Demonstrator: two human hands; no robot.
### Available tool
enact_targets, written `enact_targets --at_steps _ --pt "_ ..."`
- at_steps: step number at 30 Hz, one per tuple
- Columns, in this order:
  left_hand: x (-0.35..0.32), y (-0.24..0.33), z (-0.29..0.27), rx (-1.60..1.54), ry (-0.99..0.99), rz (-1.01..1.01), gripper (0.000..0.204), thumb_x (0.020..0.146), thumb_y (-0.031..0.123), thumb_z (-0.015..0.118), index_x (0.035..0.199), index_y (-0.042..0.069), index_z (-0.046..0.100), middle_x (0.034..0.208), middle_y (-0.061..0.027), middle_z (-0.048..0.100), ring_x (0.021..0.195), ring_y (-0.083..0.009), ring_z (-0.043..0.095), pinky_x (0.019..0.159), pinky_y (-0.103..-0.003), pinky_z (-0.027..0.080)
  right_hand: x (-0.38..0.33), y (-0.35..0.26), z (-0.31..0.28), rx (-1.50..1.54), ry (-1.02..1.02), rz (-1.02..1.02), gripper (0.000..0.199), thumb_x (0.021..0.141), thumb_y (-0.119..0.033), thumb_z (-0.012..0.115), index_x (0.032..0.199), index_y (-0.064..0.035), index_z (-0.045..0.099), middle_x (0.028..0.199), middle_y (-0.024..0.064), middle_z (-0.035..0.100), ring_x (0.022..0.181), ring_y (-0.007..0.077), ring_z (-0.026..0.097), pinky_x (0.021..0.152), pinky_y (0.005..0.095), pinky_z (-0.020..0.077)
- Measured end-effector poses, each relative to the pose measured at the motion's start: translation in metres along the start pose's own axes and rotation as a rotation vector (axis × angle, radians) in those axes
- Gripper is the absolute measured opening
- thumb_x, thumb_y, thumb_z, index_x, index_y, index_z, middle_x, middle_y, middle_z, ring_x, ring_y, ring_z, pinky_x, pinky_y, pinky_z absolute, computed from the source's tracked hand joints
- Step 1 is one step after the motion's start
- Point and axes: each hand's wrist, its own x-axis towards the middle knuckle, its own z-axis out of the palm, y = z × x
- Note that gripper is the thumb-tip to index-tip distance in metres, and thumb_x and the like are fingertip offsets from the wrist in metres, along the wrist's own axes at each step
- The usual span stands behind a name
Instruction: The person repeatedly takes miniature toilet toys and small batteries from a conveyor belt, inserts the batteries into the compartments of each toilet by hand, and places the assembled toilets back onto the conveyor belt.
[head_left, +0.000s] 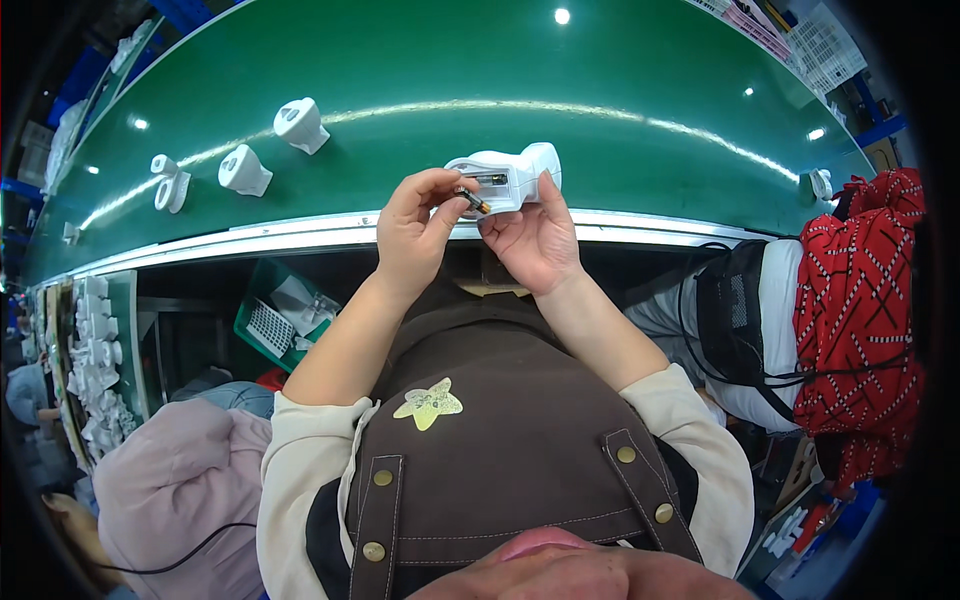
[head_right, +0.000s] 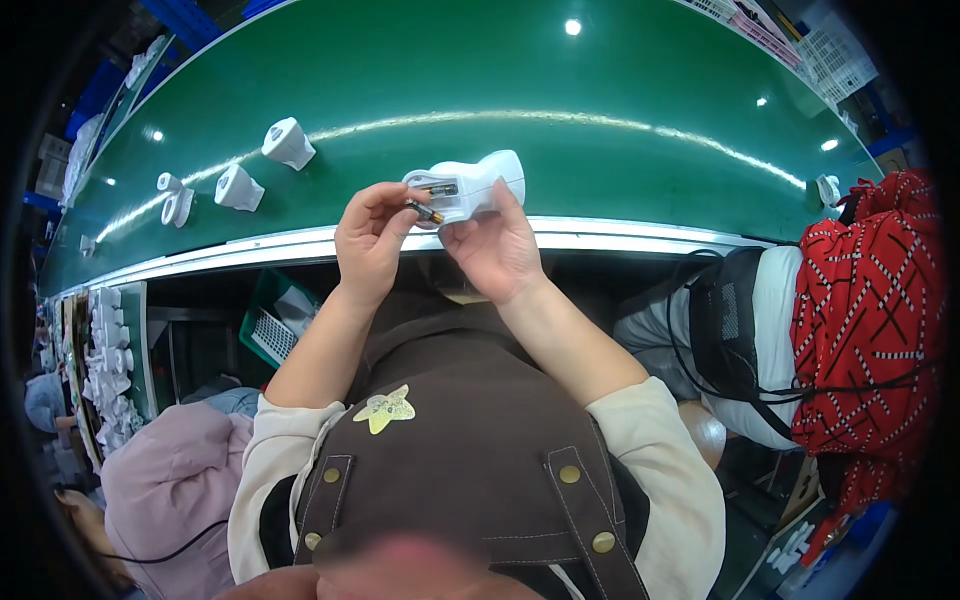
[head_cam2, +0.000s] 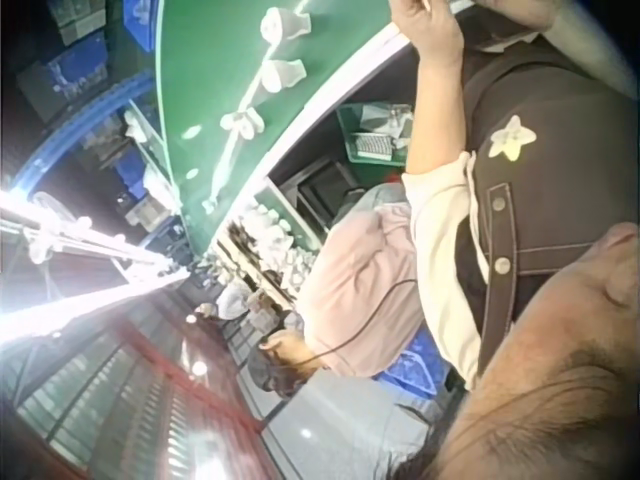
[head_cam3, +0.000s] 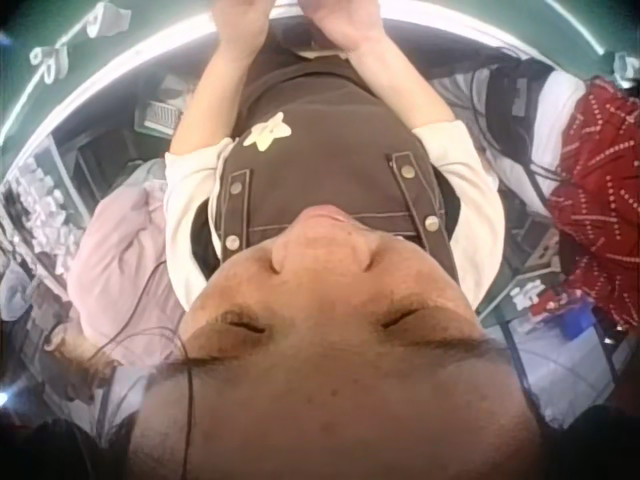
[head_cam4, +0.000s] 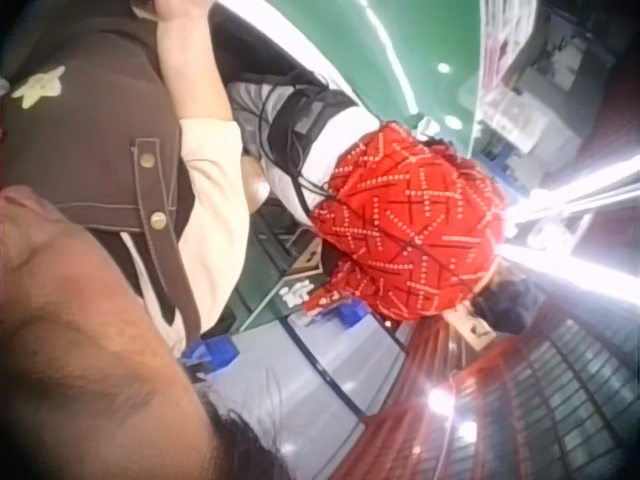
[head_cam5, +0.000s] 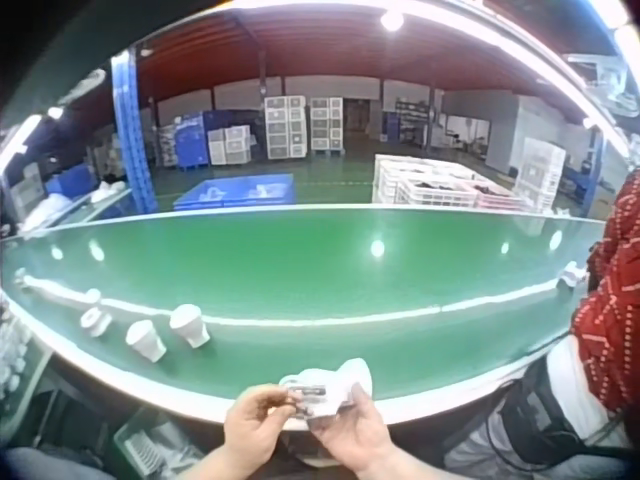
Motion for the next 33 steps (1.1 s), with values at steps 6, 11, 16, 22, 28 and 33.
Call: enact_targets --at_steps 6,11,16,22,28,33 --pt "0.004 0.013 -0.001 0.356 -0.056 0.221 0.023 0.086 -0.008 0.064 0.107 -0.001 0.062 0.11 -0.0109 0.064 0.089 -0.0156 0.062 0.077 -0.03 0.053 -0.005 0.001 0.007 -0.038 -0.027 0.015 0.049 0.087 -0.026 0.071 0.128 -0.0088 0.049 0.122 0.0087 0.058 0.106 0.0184 0.057 0.087 0.0319 0.0494" --pt "0.013 0.021 -0.009 0.714 -0.115 0.408 0.025 0.079 -0.013 0.068 0.101 -0.004 0.063 0.112 -0.0158 0.06 0.09 -0.022 0.065 0.08 -0.031 0.054 -0.002 0.006 0.015 0.023 0.038 0.057 0.034 0.092 -0.026 0.066 0.122 -0.0129 0.056 0.115 0.006 0.064 0.098 0.0151 0.061 0.083 0.0313 0.0484" --pt "0.031 0.032 -0.033 1.022 -0.296 0.611 0.029 0.072 -0.011 0.067 0.099 0.0 0.063 0.099 -0.0134 0.063 0.083 -0.0307 0.062 0.071 -0.039 0.051 0.011 0.011 0.011 0.066 0.063 0.097 0.04 0.089 -0.027 0.07 0.123 -0.0129 0.053 0.113 0.0047 0.062 0.086 0.0127 0.058 0.08 0.0305 0.0468" --pt "0.025 0.036 -0.027 0.746 -0.142 0.598 0.031 0.072 -0.012 0.069 0.101 0.0 0.062 0.094 -0.0141 0.065 0.076 -0.0302 0.062 0.066 -0.037 0.05 0.018 0.025 0.019 0.021 0.077 0.126 0.039 0.09 -0.032 0.069 0.121 -0.0145 0.054 0.11 0.0023 0.063 0.08 0.0102 0.056 0.079 0.0294 0.0463" --pt "0.028 0.042 -0.036 1.042 -0.204 0.697 0.038 0.07 -0.003 0.069 0.106 0.005 0.066 0.095 -0.0099 0.066 0.082 -0.0267 0.063 0.072 -0.037 0.048 0.02 0.035 0.02 -0.004 0.03 0.134 0.037 0.092 -0.033 0.067 0.121 -0.0141 0.054 0.109 0.0008 0.064 0.085 0.0095 0.057 0.078 0.0288 0.0458" --pt "0.017 0.035 -0.044 1.083 -0.179 0.736 0.041 0.069 0.003 0.071 0.11 0.01 0.07 0.11 -0.0113 0.063 0.095 -0.0291 0.06 0.082 -0.039 0.047 0.01 0.043 0.035 -0.093 0.105 0.049 0.037 0.093 -0.033 0.065 0.122 -0.0131 0.054 0.109 0.0009 0.064 0.087 0.0098 0.058 0.08 0.0287 0.0468"
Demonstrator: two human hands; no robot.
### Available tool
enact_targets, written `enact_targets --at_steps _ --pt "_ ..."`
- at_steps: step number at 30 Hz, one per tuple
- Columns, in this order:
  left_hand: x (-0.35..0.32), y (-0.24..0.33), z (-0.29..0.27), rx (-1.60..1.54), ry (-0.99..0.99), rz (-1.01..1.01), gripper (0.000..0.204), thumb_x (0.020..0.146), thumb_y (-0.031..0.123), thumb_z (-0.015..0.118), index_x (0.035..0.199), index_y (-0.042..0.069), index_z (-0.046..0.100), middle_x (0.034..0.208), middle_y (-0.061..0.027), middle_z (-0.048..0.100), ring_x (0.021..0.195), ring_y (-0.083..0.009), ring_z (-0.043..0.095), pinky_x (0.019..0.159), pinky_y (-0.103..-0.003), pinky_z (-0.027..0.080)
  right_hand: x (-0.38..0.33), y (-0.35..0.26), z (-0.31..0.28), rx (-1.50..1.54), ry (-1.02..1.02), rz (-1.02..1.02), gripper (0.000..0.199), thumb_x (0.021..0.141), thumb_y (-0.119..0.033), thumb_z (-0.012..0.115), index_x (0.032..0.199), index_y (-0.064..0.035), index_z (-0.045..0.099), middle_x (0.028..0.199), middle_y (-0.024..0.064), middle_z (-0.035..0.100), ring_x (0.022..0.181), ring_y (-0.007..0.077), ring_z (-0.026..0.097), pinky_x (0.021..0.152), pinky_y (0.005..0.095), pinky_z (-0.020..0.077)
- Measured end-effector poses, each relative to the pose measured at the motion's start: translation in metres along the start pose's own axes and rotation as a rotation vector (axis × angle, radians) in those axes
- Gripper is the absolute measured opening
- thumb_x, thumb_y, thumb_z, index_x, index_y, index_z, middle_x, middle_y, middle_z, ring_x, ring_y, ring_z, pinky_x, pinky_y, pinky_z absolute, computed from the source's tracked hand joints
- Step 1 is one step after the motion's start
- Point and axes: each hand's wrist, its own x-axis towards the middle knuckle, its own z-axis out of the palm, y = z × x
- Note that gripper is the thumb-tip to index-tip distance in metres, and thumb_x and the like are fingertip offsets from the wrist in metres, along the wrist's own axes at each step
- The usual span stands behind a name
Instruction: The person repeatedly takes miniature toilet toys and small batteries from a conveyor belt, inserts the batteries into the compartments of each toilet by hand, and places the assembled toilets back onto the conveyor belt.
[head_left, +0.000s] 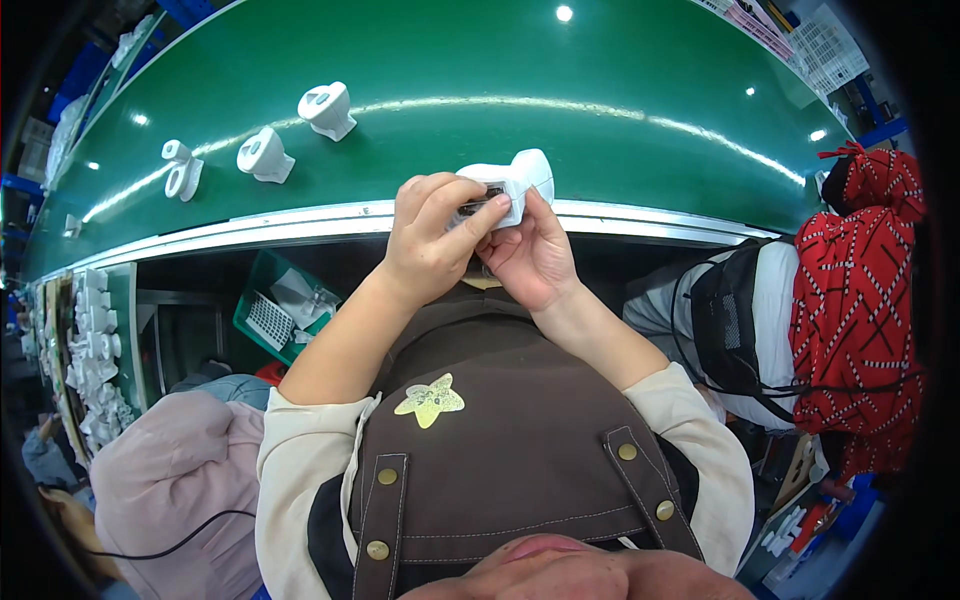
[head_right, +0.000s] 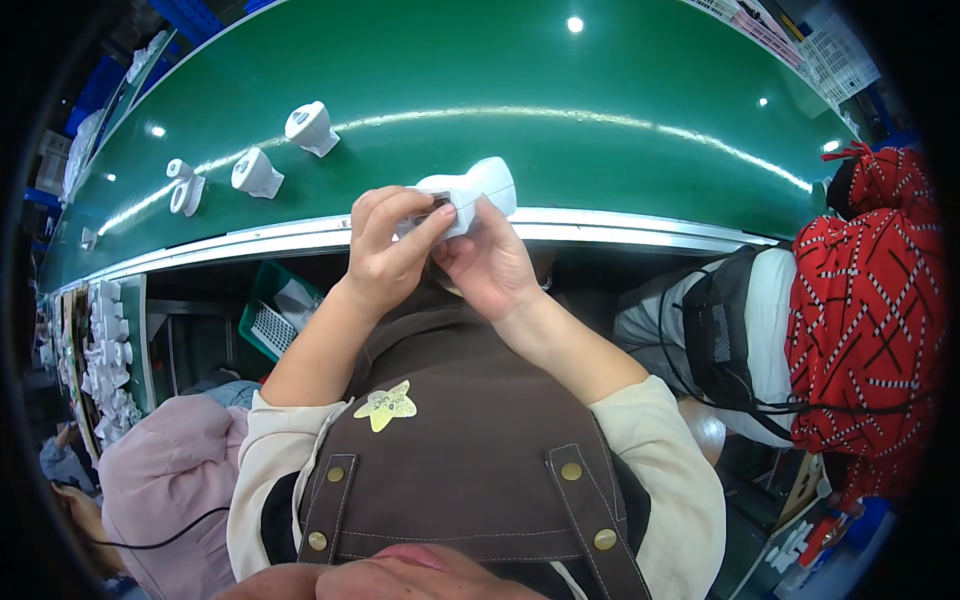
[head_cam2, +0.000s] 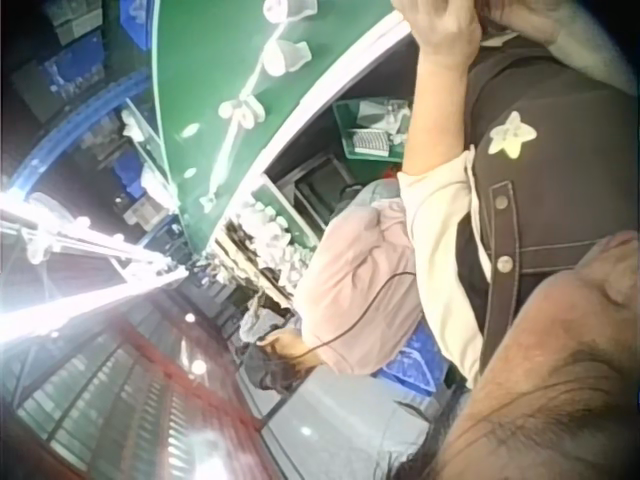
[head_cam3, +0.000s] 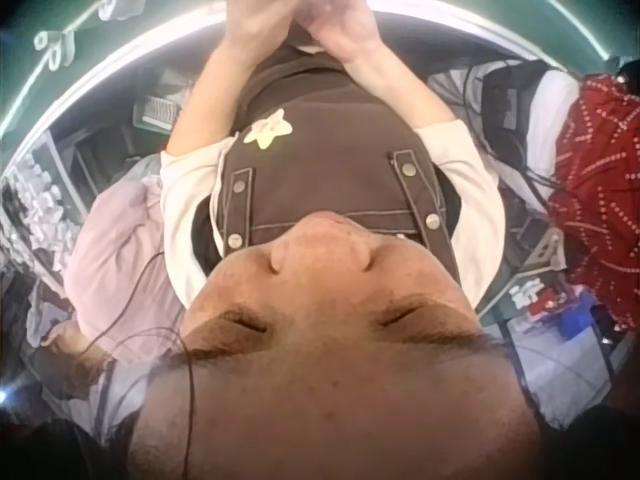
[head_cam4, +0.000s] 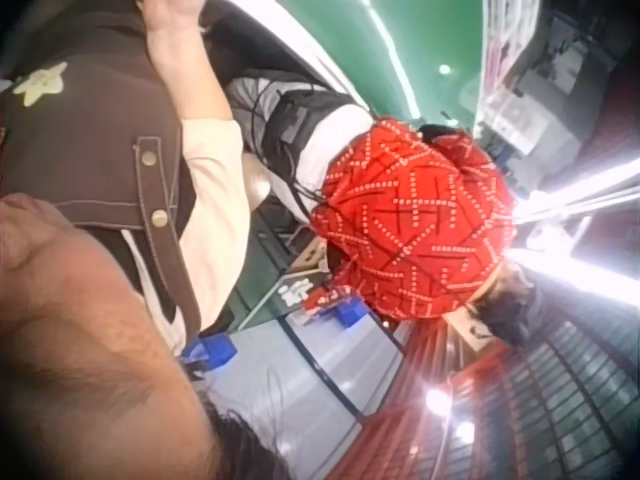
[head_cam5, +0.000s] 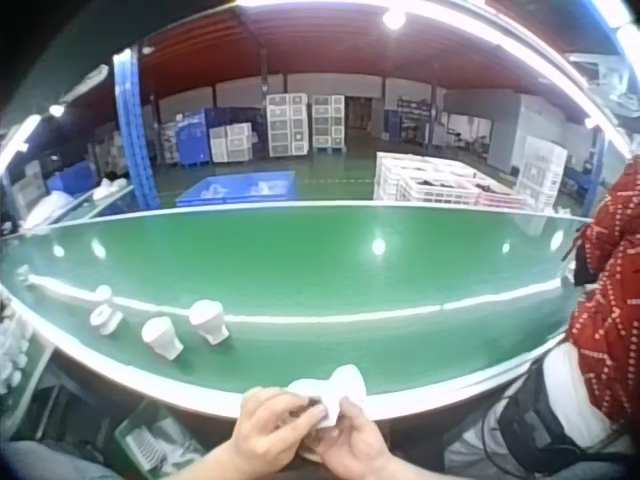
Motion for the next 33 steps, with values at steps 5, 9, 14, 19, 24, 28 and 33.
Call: enact_targets --at_steps 5,9,14,19,24,28,33 --pt "-0.004 0.009 -0.001 -0.1 0.085 0.009 0.045 0.074 0.03 0.076 0.117 0.018 0.07 0.134 -0.0171 0.051 0.112 -0.0386 0.055 0.095 -0.046 0.045 -0.009 0.0 -0.021 0.115 -0.368 0.117 0.039 0.094 -0.033 0.062 0.125 -0.0118 0.052 0.112 0.0025 0.063 0.092 0.012 0.06 0.081 0.0292 0.0502" --pt "-0.012 0.009 -0.006 -0.17 0.041 0.113 0.044 0.077 0.035 0.075 0.116 0.015 0.069 0.132 -0.0195 0.053 0.11 -0.0381 0.059 0.088 -0.046 0.051 -0.019 0.002 -0.023 0.108 -0.402 0.132 0.041 0.094 -0.034 0.061 0.128 -0.0124 0.051 0.116 0.0031 0.062 0.097 0.0133 0.061 0.085 0.0325 0.0512" --pt "-0.005 0.012 -0.024 -0.09 0.094 0.251 0.037 0.079 0.032 0.075 0.108 0.01 0.072 0.118 -0.0195 0.062 0.095 -0.036 0.065 0.076 -0.041 0.058 -0.037 0.008 0.0 -0.019 -0.285 0.137 0.046 0.096 -0.04 0.058 0.132 -0.014 0.049 0.123 0.0054 0.06 0.109 0.0188 0.06 0.092 0.0396 0.0493" --pt "-0.01 0.008 -0.036 -0.059 0.075 0.307 0.033 0.081 0.032 0.073 0.102 0.007 0.072 0.111 -0.0197 0.064 0.086 -0.0358 0.068 0.069 -0.039 0.059 -0.039 0.01 0.005 -0.352 -0.058 0.042 0.051 0.097 -0.044 0.055 0.138 -0.0173 0.04 0.128 0.0063 0.055 0.114 0.0217 0.056 0.095 0.0445 0.0464" --pt "-0.01 0.005 -0.046 -0.068 0.083 0.329 0.031 0.077 0.03 0.075 0.098 0.007 0.073 0.103 -0.0121 0.063 0.082 -0.0342 0.067 0.065 -0.037 0.059 -0.039 0.014 0.016 -0.47 -0.016 0.03 0.041 0.103 -0.04 0.044 0.137 -0.0175 0.042 0.125 0.0056 0.057 0.106 0.019 0.061 0.085 0.0388 0.0544" --pt "-0.01 0.001 -0.05 -0.096 0.064 0.364 0.03 0.073 0.026 0.079 0.095 0.008 0.074 0.106 -0.0094 0.061 0.08 -0.0337 0.066 0.066 -0.04 0.059 -0.04 0.008 0.013 -0.327 -0.136 0.145 0.047 0.101 -0.046 0.045 0.137 -0.0163 0.041 0.127 0.0083 0.054 0.115 0.0222 0.056 0.092 0.0461 0.0494" --pt "-0.005 0.018 -0.05 -0.173 0.06 0.468 0.017 0.079 0.014 0.072 0.094 0.006 0.071 0.114 -0.0013 0.062 0.106 -0.028 0.063 0.089 -0.046 0.054 -0.049 -0.008 0.025 -0.463 0.025 -0.04 0.047 0.104 -0.042 0.04 0.138 -0.0094 0.044 0.128 0.0117 0.056 0.116 0.0225 0.057 0.096 0.0414 0.0486"
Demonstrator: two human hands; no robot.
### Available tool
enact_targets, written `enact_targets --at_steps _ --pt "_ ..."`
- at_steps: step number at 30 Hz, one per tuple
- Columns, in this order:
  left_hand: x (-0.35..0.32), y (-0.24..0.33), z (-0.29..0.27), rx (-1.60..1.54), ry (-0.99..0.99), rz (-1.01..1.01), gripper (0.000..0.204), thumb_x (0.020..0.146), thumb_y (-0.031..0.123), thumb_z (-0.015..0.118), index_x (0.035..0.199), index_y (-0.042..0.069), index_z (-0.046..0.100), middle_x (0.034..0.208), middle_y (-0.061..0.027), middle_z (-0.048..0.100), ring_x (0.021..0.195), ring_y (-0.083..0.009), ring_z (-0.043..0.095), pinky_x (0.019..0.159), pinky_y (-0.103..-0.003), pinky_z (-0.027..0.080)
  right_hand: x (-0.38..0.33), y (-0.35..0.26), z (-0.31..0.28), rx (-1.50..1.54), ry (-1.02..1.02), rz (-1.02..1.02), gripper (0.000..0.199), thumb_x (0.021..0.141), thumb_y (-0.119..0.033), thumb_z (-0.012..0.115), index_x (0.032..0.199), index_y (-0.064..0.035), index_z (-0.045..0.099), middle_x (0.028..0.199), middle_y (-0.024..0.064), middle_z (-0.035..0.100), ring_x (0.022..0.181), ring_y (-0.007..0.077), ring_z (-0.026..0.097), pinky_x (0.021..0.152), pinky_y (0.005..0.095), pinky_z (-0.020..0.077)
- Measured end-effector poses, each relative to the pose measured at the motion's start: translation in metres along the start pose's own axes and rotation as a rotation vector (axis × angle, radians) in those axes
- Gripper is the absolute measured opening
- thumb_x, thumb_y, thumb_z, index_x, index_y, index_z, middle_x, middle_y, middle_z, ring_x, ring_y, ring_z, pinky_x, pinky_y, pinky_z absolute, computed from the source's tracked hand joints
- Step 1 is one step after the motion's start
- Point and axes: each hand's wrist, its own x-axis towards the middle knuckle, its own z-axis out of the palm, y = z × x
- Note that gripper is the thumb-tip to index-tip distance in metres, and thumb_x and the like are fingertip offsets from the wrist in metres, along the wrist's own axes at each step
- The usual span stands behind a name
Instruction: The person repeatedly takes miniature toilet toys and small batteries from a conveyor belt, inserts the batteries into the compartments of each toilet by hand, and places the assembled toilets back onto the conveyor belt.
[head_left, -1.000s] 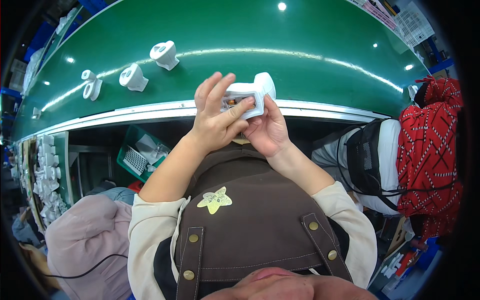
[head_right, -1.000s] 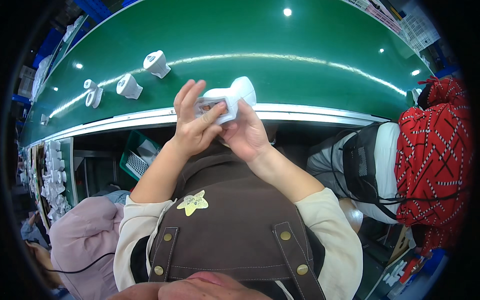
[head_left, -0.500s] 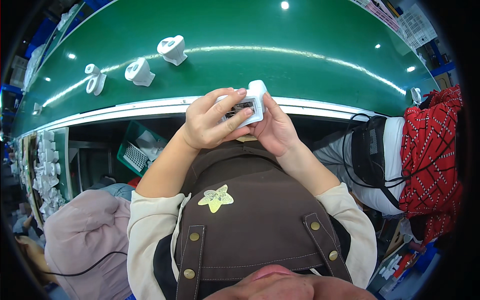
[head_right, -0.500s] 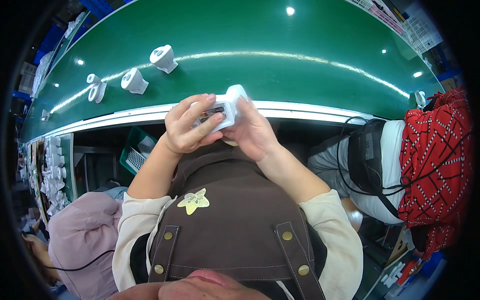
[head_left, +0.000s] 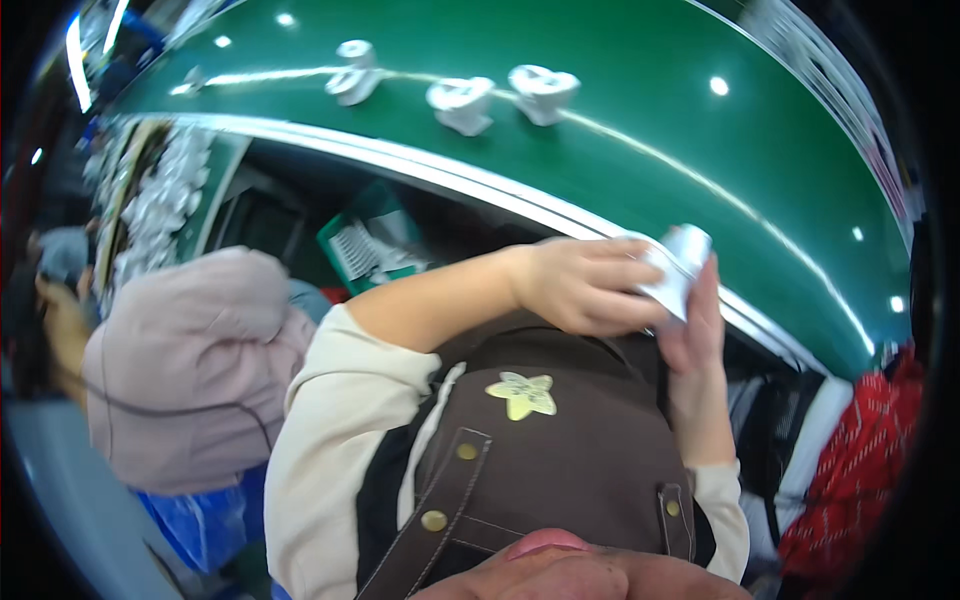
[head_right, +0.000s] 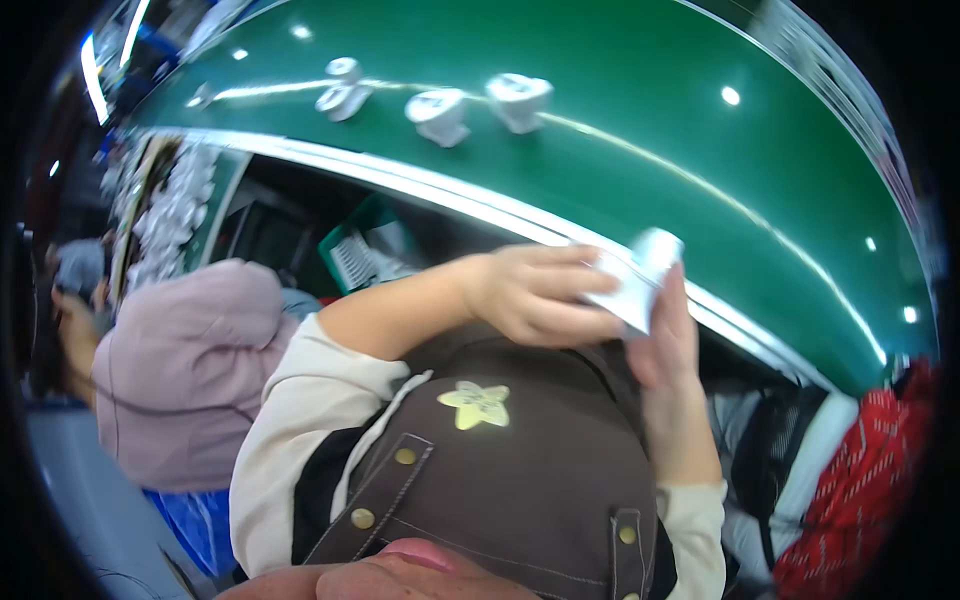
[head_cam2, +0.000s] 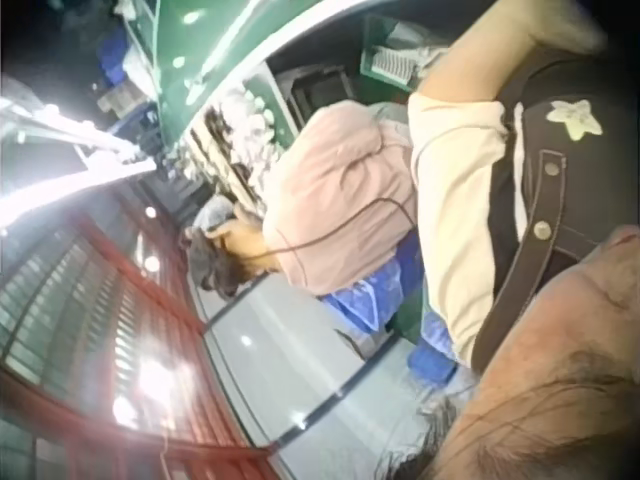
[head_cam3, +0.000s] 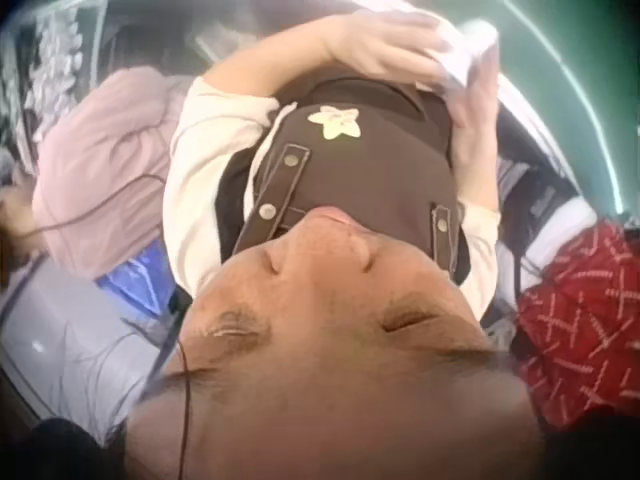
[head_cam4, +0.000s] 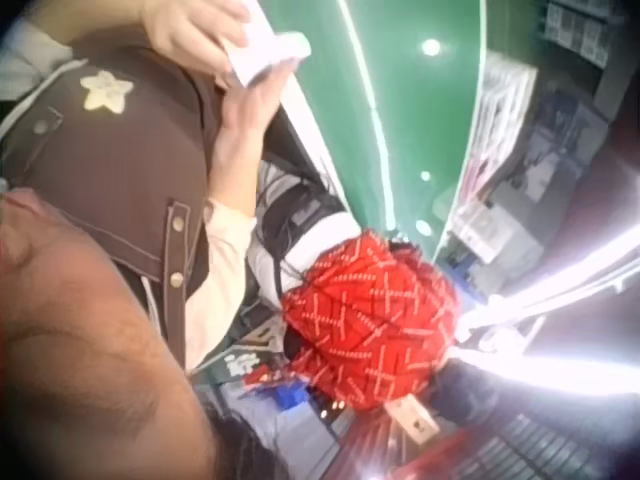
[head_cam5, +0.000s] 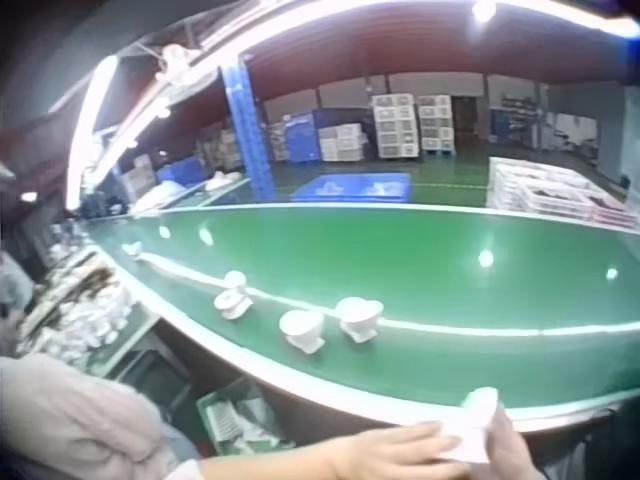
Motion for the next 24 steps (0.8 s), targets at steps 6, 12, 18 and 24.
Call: enact_targets --at_steps 6,12,18,24 --pt "0.034 0.016 -0.011 0.092 0.168 0.124 0.009 0.083 0.01 0.064 0.09 0.008 0.07 0.118 -0.0003 0.058 0.11 -0.0216 0.059 0.097 -0.05 0.05 -0.025 -0.032 0.027 -0.324 -0.104 -0.206 0.071 0.095 -0.038 0.052 0.151 -0.0075 0.02 0.126 0.018 0.055 0.114 0.0282 0.055 0.1 0.0401 0.0455" --pt "0.083 0.012 -0.028 0.152 0.364 0.235 0.006 0.078 0.015 0.066 0.079 0.012 0.072 0.108 0.0008 0.059 0.109 -0.0211 0.057 0.093 -0.049 0.05 -0.058 -0.042 0.07 -0.324 -0.179 -0.462 0.066 0.096 -0.042 0.05 0.148 -0.0085 0.025 0.125 0.0174 0.055 0.114 0.0269 0.056 0.1 0.0412 0.0457" --pt "0.104 0.003 -0.06 0.305 0.32 0.397 0.006 0.079 0.012 0.064 0.079 0.012 0.07 0.108 0.0035 0.058 0.108 -0.0195 0.056 0.089 -0.043 0.051 -0.043 -0.045 0.07 -0.284 -0.326 -0.478 0.059 0.098 -0.04 0.048 0.143 -0.0066 0.031 0.125 0.0164 0.056 0.113 0.0262 0.057 0.098 0.041 0.0472" --pt "0.11 -0.003 -0.06 0.219 0.41 0.396 0.008 0.083 0.011 0.061 0.078 0.012 0.067 0.109 0.0059 0.056 0.108 -0.017 0.054 0.087 -0.038 0.051 -0.044 -0.054 0.07 -0.279 -0.349 -0.495 0.052 0.1 -0.038 0.046 0.138 -0.0047 0.037 0.124 0.0153 0.057 0.113 0.0255 0.058 0.096 0.0408 0.0486"
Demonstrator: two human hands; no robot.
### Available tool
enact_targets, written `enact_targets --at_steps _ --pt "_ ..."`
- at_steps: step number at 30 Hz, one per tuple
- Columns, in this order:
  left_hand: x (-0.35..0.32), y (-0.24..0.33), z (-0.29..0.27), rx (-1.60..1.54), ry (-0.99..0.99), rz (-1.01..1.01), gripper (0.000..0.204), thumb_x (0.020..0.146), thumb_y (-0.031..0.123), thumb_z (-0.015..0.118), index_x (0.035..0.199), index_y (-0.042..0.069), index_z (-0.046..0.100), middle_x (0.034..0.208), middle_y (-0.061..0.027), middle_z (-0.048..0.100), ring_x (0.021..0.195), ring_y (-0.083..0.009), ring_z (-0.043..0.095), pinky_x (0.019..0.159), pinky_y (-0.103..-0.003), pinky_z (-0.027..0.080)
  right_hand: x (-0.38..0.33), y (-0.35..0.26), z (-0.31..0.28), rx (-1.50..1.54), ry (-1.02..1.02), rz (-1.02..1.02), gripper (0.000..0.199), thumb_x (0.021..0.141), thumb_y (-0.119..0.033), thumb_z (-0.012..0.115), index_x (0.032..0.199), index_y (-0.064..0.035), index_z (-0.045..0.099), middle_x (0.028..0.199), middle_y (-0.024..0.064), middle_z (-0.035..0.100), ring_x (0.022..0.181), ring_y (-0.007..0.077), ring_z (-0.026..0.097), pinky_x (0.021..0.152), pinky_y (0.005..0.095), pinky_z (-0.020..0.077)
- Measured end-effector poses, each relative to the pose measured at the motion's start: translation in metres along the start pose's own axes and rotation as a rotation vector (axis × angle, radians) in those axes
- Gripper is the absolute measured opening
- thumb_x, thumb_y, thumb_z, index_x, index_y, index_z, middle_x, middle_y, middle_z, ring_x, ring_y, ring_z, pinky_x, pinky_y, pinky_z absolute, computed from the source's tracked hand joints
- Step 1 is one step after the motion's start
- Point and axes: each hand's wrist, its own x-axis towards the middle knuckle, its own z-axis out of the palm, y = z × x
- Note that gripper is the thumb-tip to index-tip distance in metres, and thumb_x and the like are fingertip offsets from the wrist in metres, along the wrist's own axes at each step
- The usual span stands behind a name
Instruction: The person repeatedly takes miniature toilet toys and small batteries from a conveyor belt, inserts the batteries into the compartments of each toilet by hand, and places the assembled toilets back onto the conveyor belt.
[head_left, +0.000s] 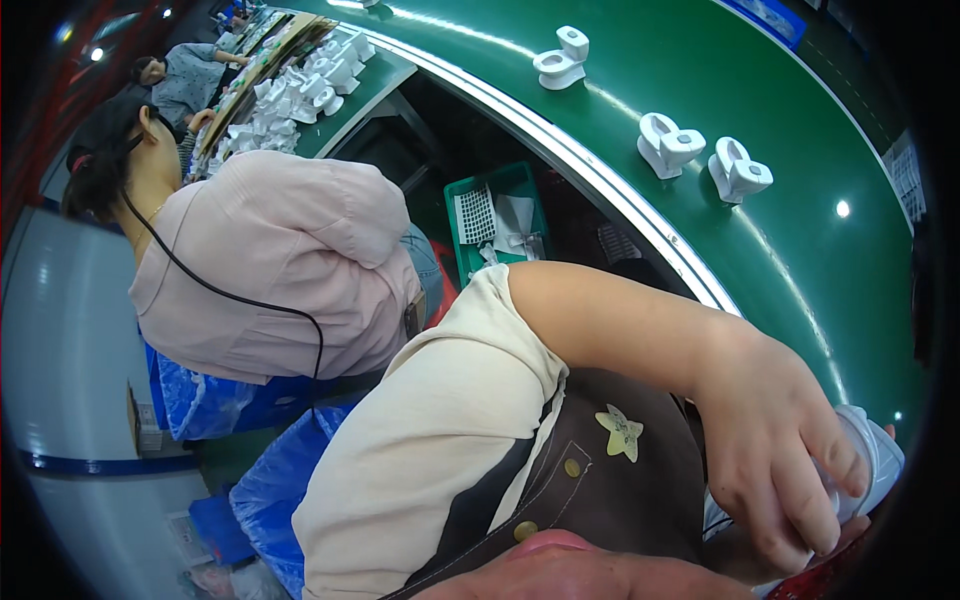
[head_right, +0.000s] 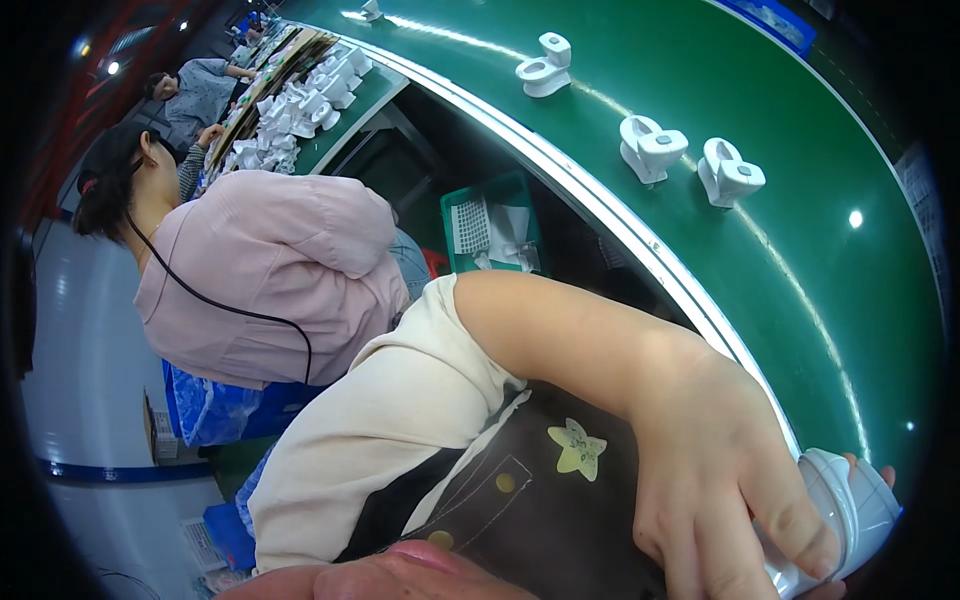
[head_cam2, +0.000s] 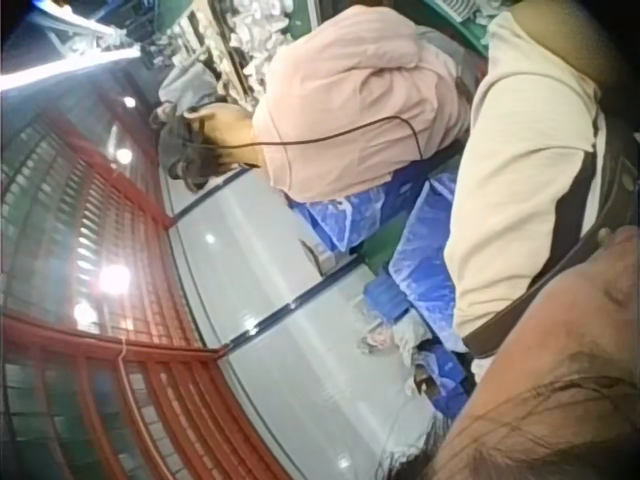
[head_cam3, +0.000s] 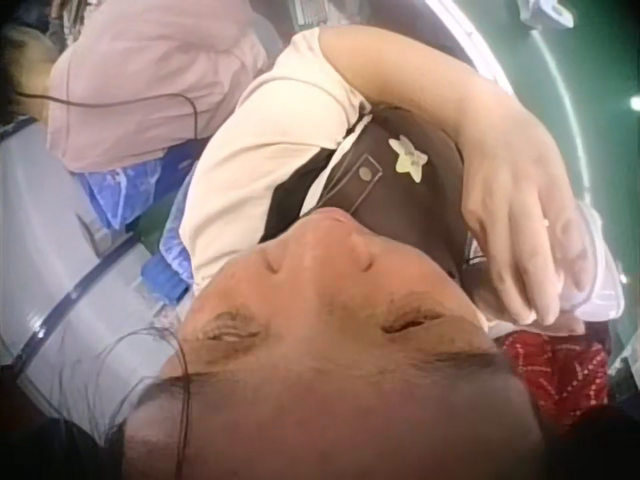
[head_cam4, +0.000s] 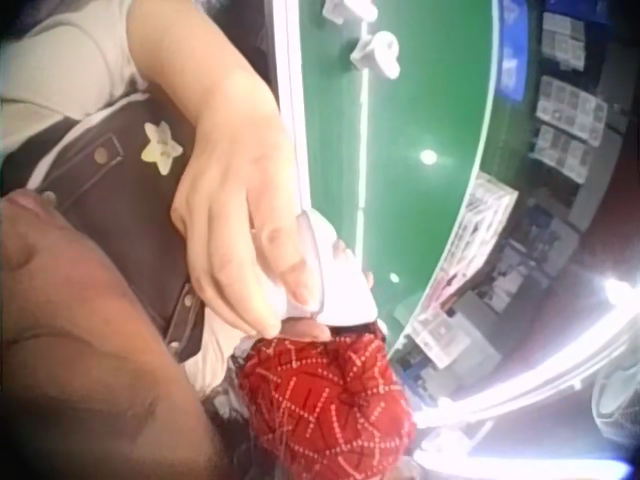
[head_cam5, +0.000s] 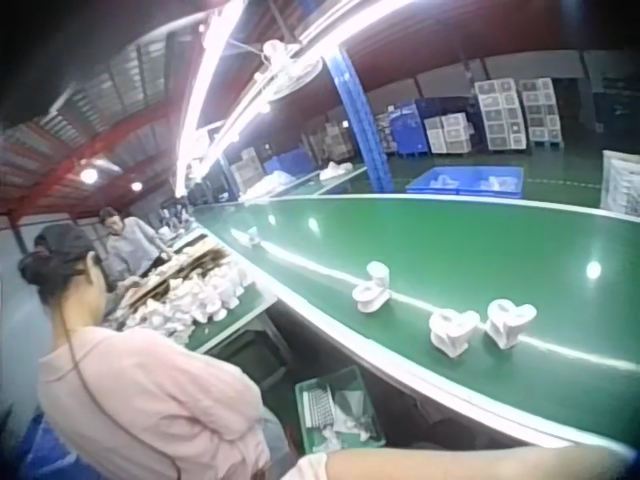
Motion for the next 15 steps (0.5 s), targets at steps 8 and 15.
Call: enact_targets --at_steps 8,15 --pt "-0.049 -0.005 0.02 0.007 -0.011 -0.158 0.009 0.082 0.012 0.065 0.089 0.01 0.07 0.112 0.0038 0.059 0.11 -0.0229 0.058 0.089 -0.043 0.052 0.012 -0.001 -0.046 0.011 0.105 0.079 0.044 0.102 -0.035 0.044 0.132 -0.0021 0.045 0.124 0.0139 0.059 0.112 0.0245 0.06 0.094 0.0405 0.0505" --pt "-0.158 0.016 0.032 0.047 -0.555 -0.555 0.027 0.076 0.015 0.072 0.102 0.021 0.073 0.129 -0.0013 0.061 0.131 -0.031 0.048 0.11 -0.05 0.037 0.075 0.092 -0.093 -0.022 0.439 0.138 0.036 0.095 -0.018 0.061 0.124 -0.0127 0.041 0.109 0.0044 0.056 0.1 0.0164 0.059 0.082 0.0345 0.0511"
